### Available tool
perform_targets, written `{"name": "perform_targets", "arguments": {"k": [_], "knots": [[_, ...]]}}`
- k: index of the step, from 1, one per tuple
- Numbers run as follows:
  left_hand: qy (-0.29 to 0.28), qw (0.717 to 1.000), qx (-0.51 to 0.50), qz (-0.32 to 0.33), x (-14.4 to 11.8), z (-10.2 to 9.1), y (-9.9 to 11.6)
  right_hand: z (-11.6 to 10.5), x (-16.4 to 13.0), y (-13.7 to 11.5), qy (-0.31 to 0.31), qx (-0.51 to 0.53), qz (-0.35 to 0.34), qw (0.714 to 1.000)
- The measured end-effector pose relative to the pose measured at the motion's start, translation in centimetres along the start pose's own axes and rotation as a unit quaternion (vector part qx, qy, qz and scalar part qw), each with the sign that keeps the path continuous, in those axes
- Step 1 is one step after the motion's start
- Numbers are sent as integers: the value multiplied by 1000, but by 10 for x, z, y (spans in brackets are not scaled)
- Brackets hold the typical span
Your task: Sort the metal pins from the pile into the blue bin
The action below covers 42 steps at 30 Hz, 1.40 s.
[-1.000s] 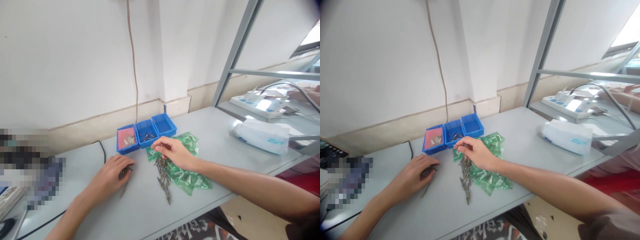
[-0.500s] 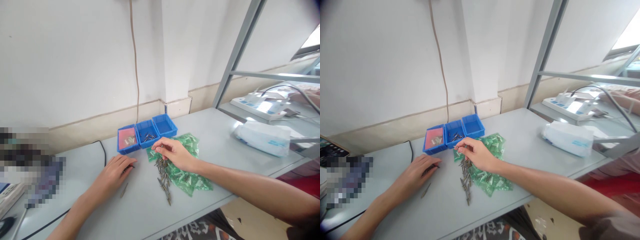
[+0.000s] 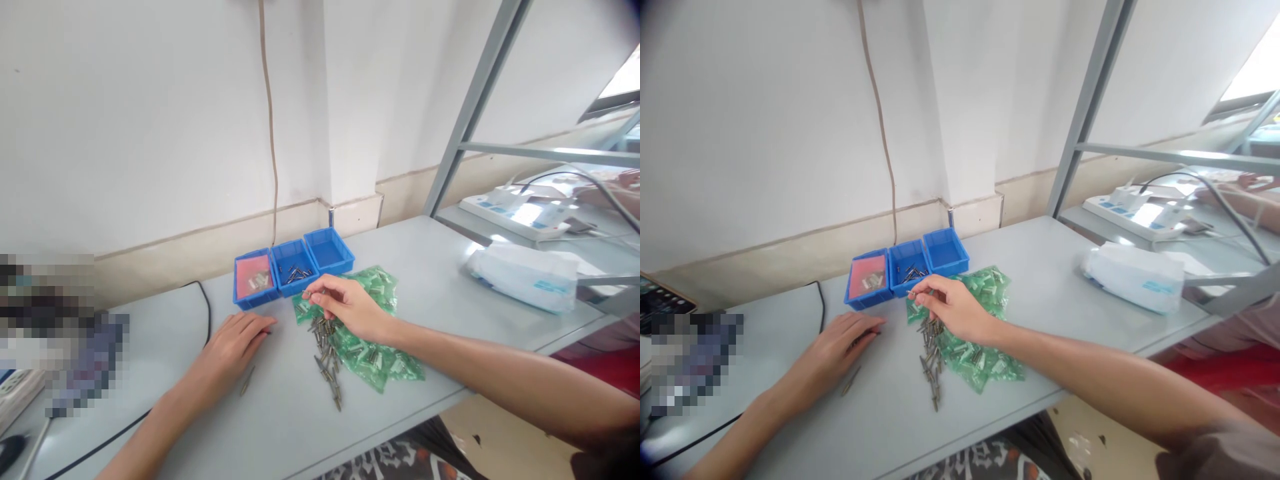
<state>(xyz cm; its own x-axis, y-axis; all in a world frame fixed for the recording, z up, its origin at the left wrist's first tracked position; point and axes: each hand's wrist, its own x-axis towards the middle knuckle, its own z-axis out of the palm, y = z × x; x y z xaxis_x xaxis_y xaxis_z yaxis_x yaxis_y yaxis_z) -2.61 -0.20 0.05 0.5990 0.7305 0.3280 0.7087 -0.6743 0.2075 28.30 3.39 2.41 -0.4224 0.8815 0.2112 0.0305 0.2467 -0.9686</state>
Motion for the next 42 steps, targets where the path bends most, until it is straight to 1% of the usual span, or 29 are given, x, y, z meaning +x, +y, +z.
{"name": "perform_targets", "arguments": {"k": [5, 10, 13, 17, 24, 29, 32, 35, 38, 40, 42], "knots": [[19, 1000, 1, 7, 3, -1, 2, 0, 1, 0, -19, 78, 31, 996], [28, 1000, -6, 11, 3, 0, 3, -2, 3, -3, -13, 133, 48, 990], [20, 1000, 2, 16, 2, 0, 1, -2, 2, -5, -7, 128, 47, 991], [4, 999, 37, 28, 0, 1, 0, -1, 2, -2, -8, 113, 44, 993], [-4, 994, 93, 61, 0, 3, -2, 0, 4, 2, -5, 95, 37, 995], [-14, 990, 123, 65, 2, 2, 0, 0, 4, 3, -6, 89, 30, 996], [-9, 984, 166, 70, 5, 3, 3, 1, 4, 2, -12, 85, 29, 996], [-16, 970, 229, 75, 7, 4, 7, 3, 2, 2, -10, 57, 10, 998], [-26, 961, 263, 80, 9, 4, 11, 3, -2, 1, 14, 5, -28, 1000], [-28, 960, 268, 81, 9, 3, 12, 2, -5, 0, 40, -42, -67, 996], [-29, 961, 265, 79, 10, 2, 13, 1, -7, -2, 64, -103, -117, 986]]}}
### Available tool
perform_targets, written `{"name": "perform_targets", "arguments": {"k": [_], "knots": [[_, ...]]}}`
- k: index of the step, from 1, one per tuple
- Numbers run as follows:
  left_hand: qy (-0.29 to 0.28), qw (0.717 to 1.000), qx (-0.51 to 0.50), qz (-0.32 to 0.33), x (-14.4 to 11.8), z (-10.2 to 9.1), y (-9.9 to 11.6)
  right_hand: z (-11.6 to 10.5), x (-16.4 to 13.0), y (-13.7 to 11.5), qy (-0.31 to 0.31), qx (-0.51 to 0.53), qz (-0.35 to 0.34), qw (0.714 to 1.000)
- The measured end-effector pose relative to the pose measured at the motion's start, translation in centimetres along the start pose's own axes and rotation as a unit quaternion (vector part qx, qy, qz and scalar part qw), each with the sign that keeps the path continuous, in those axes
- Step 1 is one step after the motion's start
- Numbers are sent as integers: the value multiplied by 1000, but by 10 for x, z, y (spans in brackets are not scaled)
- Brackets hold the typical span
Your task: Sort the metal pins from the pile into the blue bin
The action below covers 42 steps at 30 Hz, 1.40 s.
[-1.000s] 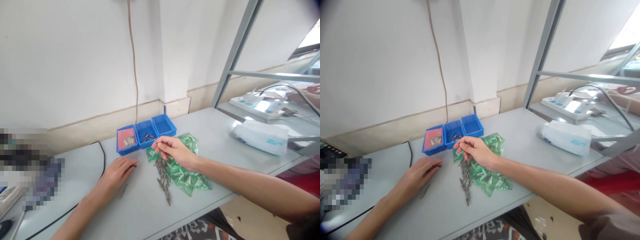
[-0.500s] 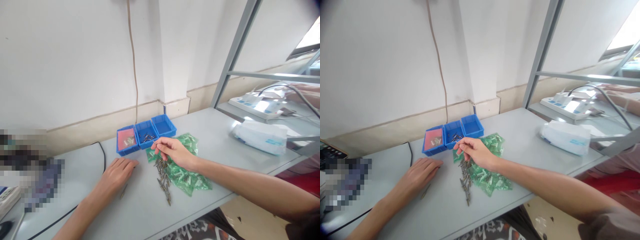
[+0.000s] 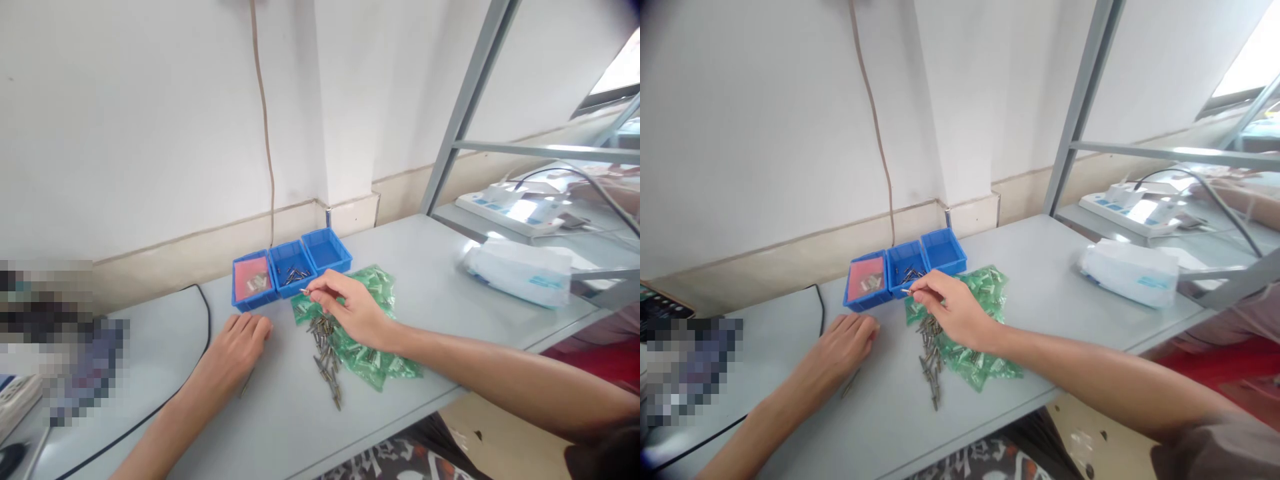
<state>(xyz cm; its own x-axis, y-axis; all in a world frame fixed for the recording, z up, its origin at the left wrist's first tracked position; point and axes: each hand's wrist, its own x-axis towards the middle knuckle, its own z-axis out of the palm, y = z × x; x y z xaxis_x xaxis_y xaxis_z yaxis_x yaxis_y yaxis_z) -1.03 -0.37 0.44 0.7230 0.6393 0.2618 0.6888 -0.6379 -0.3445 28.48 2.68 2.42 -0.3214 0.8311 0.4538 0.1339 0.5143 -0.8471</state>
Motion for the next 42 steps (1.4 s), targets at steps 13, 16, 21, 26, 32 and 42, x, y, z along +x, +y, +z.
{"name": "perform_targets", "arguments": {"k": [13, 16, 21, 26, 32, 42], "knots": [[33, 997, -70, -23, -1, -4, 4, -2, 1, -1, 1, -101, -115, 988], [61, 991, -115, -37, 1, -5, 4, -1, 0, -1, -7, -100, -112, 989], [78, 987, -134, -32, 0, -2, 0, -1, 0, -2, -18, -90, -105, 990], [55, 987, -148, -32, -4, 3, -2, -2, 1, 1, -21, -69, -63, 995], [50, 992, -115, -16, -8, 4, -1, 1, 2, 5, -21, -4, 5, 1000], [67, 988, -135, -32, -8, -4, 1, 2, 2, 4, -22, -1, 23, 999]]}}
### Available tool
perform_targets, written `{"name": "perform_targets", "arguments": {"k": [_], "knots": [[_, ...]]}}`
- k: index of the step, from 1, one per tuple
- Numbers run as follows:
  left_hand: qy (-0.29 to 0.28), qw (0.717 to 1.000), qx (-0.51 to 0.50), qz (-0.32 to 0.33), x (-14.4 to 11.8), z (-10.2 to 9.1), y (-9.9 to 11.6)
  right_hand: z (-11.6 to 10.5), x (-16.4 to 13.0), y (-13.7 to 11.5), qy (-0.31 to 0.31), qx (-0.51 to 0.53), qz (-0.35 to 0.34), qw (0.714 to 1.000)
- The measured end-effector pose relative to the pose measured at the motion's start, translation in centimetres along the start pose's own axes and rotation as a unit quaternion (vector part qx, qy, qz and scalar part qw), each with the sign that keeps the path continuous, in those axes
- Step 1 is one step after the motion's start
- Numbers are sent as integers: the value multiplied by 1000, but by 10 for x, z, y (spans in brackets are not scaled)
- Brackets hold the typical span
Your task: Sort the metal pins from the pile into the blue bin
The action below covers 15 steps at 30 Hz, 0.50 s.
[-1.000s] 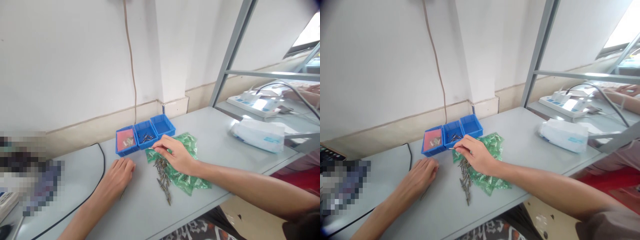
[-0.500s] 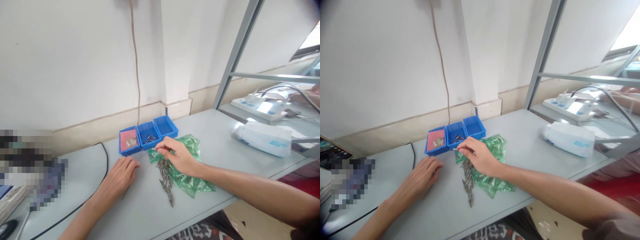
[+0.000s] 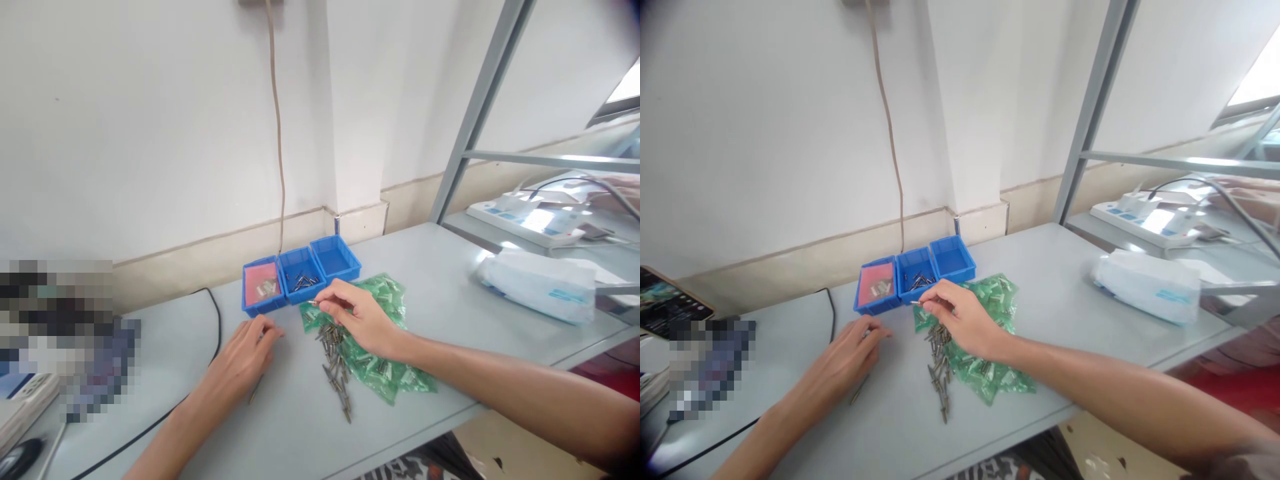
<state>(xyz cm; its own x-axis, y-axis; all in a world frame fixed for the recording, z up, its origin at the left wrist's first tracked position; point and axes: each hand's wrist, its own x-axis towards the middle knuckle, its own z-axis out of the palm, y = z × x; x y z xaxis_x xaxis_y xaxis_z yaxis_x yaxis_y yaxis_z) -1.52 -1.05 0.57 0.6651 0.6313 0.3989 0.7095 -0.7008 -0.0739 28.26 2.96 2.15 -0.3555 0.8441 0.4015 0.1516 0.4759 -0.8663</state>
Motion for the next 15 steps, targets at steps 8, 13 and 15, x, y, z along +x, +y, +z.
{"name": "perform_targets", "arguments": {"k": [8, 13, 15], "knots": [[-18, 998, -55, -29, -3, 6, -5, 0, -1, 0, -13, 71, 46, 996], [-15, 994, -93, -51, -5, 12, -7, -1, 3, 1, -33, 143, 90, 985], [0, 990, -120, -81, -3, 10, -4, -1, 4, 1, -45, 172, 102, 979]]}}
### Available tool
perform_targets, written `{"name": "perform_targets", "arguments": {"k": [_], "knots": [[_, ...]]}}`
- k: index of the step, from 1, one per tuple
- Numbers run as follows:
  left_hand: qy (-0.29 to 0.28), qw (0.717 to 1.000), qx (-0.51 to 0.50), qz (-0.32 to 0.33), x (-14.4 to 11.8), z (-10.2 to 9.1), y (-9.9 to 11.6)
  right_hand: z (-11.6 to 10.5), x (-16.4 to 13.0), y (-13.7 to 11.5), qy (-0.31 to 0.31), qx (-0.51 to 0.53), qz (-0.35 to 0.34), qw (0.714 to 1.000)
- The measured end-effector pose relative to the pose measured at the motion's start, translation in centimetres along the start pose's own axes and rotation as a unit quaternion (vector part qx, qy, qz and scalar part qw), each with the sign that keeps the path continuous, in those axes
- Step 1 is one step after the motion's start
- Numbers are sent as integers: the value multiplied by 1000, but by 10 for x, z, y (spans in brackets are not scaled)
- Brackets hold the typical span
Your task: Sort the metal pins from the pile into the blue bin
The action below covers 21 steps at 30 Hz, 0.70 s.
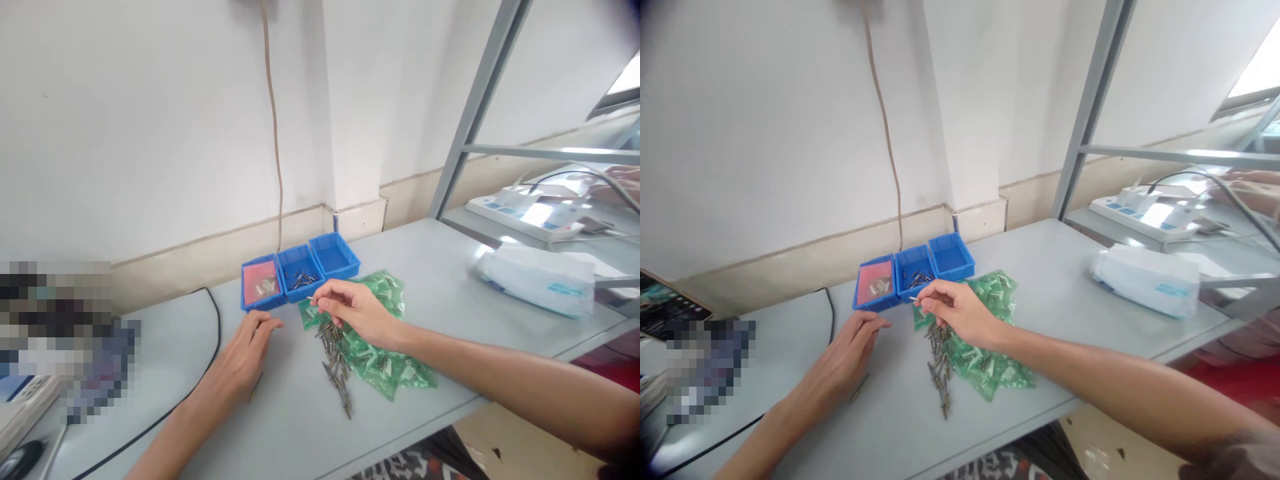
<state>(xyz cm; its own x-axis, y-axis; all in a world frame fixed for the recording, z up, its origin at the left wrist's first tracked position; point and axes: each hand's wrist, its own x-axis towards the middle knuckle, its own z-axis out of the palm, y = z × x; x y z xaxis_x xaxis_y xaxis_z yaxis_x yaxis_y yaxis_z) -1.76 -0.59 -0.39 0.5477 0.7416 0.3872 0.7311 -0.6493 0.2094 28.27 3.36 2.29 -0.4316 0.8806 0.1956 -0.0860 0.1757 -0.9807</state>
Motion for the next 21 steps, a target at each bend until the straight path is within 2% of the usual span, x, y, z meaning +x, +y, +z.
{"name": "perform_targets", "arguments": {"k": [5, 11, 16, 21], "knots": [[42, 985, -138, -96, 9, -10, 18, 0, 1, -1, -16, 48, 22, 998], [84, 932, -308, -169, 16, -12, 14, 0, 1, -4, -6, 60, 32, 998], [94, 896, -369, -228, 17, -11, 8, 0, 0, -5, -4, 57, 33, 998], [81, 882, -382, -265, 15, -14, 7, 0, 1, -3, -14, 71, 27, 997]]}}
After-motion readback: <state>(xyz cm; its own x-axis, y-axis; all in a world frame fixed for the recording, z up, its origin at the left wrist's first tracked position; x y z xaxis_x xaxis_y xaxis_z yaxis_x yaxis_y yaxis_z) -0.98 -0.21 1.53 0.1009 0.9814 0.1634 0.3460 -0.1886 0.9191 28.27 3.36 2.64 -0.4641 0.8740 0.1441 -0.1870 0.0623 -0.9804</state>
